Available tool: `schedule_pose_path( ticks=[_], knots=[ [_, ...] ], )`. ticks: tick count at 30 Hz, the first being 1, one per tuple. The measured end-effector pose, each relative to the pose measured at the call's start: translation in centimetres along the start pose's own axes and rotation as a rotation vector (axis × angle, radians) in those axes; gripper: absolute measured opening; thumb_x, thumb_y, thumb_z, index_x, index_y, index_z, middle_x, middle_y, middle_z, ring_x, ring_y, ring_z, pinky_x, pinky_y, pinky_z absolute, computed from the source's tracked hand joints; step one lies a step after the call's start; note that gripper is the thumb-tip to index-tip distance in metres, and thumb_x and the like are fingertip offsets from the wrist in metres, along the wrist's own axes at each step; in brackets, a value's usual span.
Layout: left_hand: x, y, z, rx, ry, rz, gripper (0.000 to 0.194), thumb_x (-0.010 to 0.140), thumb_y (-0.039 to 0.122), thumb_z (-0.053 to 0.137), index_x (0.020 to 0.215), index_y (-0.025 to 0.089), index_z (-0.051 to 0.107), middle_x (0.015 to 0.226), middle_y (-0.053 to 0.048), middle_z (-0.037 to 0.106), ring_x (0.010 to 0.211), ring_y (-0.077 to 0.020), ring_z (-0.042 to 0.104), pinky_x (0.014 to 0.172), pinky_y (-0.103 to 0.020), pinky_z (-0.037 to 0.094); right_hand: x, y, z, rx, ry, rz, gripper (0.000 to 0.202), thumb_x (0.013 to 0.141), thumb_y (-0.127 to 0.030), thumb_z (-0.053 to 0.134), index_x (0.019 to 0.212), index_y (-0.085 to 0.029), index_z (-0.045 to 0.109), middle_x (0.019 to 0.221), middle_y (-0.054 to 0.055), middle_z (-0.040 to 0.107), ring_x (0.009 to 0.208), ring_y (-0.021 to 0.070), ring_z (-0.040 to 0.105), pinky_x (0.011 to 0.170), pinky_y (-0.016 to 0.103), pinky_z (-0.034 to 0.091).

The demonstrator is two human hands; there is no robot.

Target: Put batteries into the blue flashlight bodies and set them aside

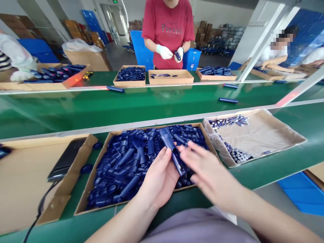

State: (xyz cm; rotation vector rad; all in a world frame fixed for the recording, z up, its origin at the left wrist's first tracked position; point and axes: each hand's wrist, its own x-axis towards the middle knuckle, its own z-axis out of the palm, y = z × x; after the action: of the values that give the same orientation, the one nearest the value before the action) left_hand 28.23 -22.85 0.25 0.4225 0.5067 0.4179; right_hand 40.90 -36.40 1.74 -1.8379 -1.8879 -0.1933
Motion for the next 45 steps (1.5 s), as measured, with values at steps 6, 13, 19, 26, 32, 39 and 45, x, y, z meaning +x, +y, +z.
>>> schedule_pose_path(
  ticks=[6,13,19,26,32,39,45],
  knots=[
    [-0.5,-0.2,0.0,0.186,-0.056,-0.089,0.030,0.096,0.035,0.051,0.116,0.014,0.059,0.095,-0.009,0.066,0.072,-0.0166,0.063,0.063,-0.026,0.053,-7.9,14.1,-5.1,-0.201,-0.240,0.705,0.029,0.084,-0.035,0.050,0.090,-0.016,0.071,0.101,0.012,0.068,0.095,0.0290,0.062,0.090,0.044,0.047],
    [-0.5,-0.6,-0.4,0.255,-0.105,-0.071,0.031,0.096,0.036,0.051,0.120,0.016,0.055,0.100,-0.010,0.066,0.071,-0.0137,0.061,0.064,-0.024,0.051,-9.8,17.4,-4.2,-0.124,-0.322,0.790,0.025,0.079,-0.038,0.053,0.077,-0.020,0.069,0.082,0.006,0.069,0.074,0.0219,0.063,0.069,0.032,0.047],
    [-0.6,-1.3,-0.1,0.269,-0.151,-0.100,0.032,0.095,0.029,0.055,0.125,0.020,0.049,0.104,-0.011,0.065,0.090,-0.0208,0.064,0.078,-0.035,0.055,-5.7,9.3,-4.0,0.095,0.044,0.856,0.042,0.096,-0.049,0.040,0.117,-0.018,0.059,0.085,0.006,0.068,0.059,0.0151,0.062,0.055,0.027,0.051],
    [-0.7,-1.3,-0.3,0.366,-0.158,0.033,0.032,0.092,0.026,0.061,0.122,0.021,0.051,0.110,-0.009,0.063,0.098,-0.0207,0.063,0.081,-0.035,0.056,0.0,-1.6,-0.4,0.149,0.037,0.342,0.017,0.097,-0.022,0.048,0.104,-0.020,0.064,0.098,0.005,0.063,0.085,0.0149,0.063,0.072,0.027,0.053],
    [-0.6,-1.1,-0.2,0.331,-0.132,0.021,0.027,0.092,0.024,0.061,0.117,0.021,0.053,0.106,-0.007,0.064,0.096,-0.0201,0.064,0.079,-0.035,0.058,1.1,-2.5,0.3,0.003,0.063,0.238,0.025,0.100,-0.023,0.044,0.092,-0.015,0.067,0.082,0.005,0.057,0.070,0.0140,0.056,0.065,0.028,0.048],
    [0.1,-0.1,0.0,0.076,0.001,-0.146,0.022,0.094,0.022,0.055,0.110,0.009,0.065,0.091,-0.009,0.068,0.073,-0.0140,0.068,0.066,-0.022,0.059,-2.4,6.2,-3.5,-0.139,0.162,0.498,0.032,0.096,-0.034,0.044,0.111,-0.020,0.068,0.117,0.008,0.061,0.110,0.0215,0.057,0.096,0.035,0.047],
    [0.0,-0.2,0.1,0.061,0.026,-0.173,0.023,0.095,0.020,0.053,0.110,0.007,0.066,0.087,-0.010,0.069,0.073,-0.0148,0.068,0.066,-0.024,0.060,-8.4,16.2,-4.9,-0.100,-0.401,0.821,0.026,0.069,-0.038,0.060,0.083,-0.020,0.073,0.086,0.007,0.072,0.077,0.0264,0.065,0.070,0.036,0.049]
  ],
)
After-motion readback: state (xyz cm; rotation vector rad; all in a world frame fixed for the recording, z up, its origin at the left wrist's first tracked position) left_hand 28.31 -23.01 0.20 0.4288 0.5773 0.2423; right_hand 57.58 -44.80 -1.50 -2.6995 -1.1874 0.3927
